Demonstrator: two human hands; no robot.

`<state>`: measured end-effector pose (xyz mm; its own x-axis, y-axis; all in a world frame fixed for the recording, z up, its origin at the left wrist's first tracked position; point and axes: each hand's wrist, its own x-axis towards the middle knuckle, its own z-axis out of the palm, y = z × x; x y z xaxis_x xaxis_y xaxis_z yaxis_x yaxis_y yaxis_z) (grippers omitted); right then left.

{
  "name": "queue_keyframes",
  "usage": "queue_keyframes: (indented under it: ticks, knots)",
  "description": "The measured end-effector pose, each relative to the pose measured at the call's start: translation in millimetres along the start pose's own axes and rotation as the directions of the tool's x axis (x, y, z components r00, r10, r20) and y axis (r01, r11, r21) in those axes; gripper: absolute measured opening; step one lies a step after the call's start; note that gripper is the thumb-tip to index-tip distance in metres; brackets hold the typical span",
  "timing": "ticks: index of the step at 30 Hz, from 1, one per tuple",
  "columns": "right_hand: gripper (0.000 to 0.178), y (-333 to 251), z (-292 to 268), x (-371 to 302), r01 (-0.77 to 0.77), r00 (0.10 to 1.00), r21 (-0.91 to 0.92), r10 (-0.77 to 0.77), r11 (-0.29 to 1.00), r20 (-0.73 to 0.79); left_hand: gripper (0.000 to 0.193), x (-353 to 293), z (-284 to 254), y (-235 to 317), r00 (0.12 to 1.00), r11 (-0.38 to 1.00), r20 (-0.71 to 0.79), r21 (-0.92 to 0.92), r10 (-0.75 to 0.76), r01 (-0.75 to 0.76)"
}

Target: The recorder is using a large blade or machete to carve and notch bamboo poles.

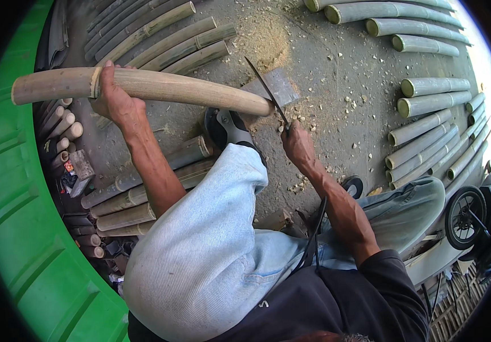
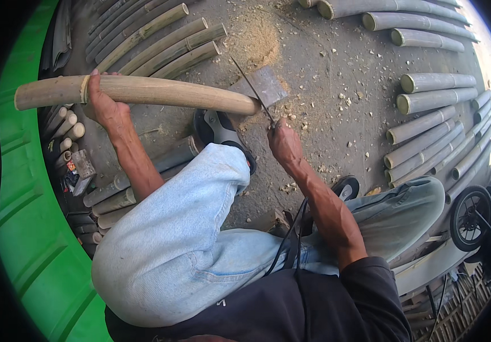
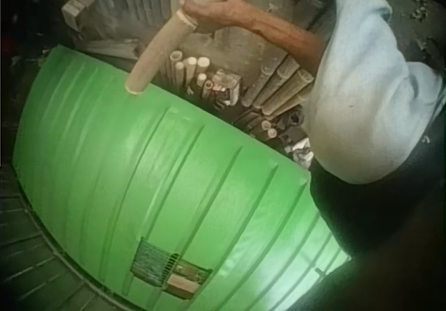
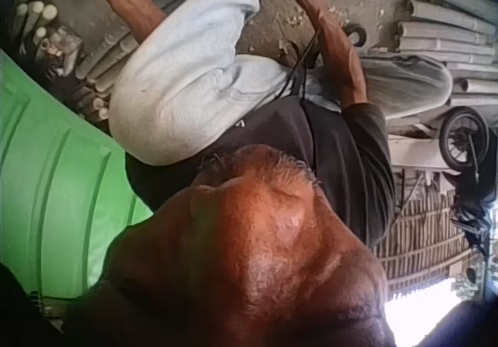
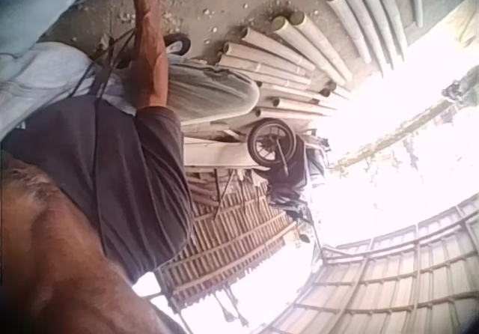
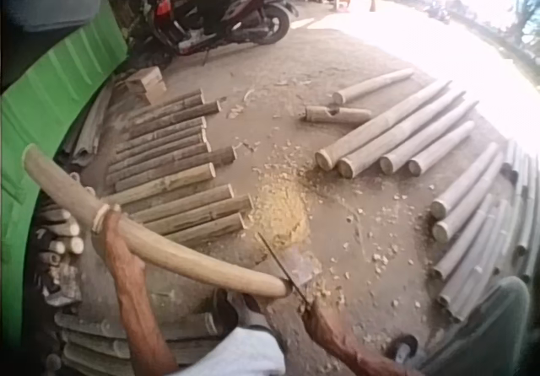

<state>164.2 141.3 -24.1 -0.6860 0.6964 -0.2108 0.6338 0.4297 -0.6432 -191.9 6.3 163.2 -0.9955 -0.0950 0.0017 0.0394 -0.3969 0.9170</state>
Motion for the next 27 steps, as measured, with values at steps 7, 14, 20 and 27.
queue_keyframes:
  ticks: [7, 14, 20, 27]
  knots:
    - [0.021, -70, -54, 12, 0.124, 0.988, 0.252, -0.095, 0.96, -0.124, 0.03, 2, -12, 4, 0.998, 0.998, 0.056, 0.064, -0.02, 0.016]
    - [0.026, 33, 8, 3, -0.048, 0.996, 0.014, 0.046, 0.999, 0.074, 0.026, -7, 6, -2, 0.999, 0.998, 0.022, 0.047, 0.029, -0.03]
    - [0.018, -68, -60, 16, 0.089, 0.99, 0.249, -0.06, 0.964, -0.124, 0.033, 2, -21, 10, 0.942, 0.996, 0.337, -0.085, 0.004, 0.026]
    - [0.022, 12, 0, -9, -0.051, 0.998, 0.053, 0.048, 0.997, 0.043, 0.032, -7, -8, 8, 0.927, 0.993, 0.376, -0.112, -0.002, 0.048]
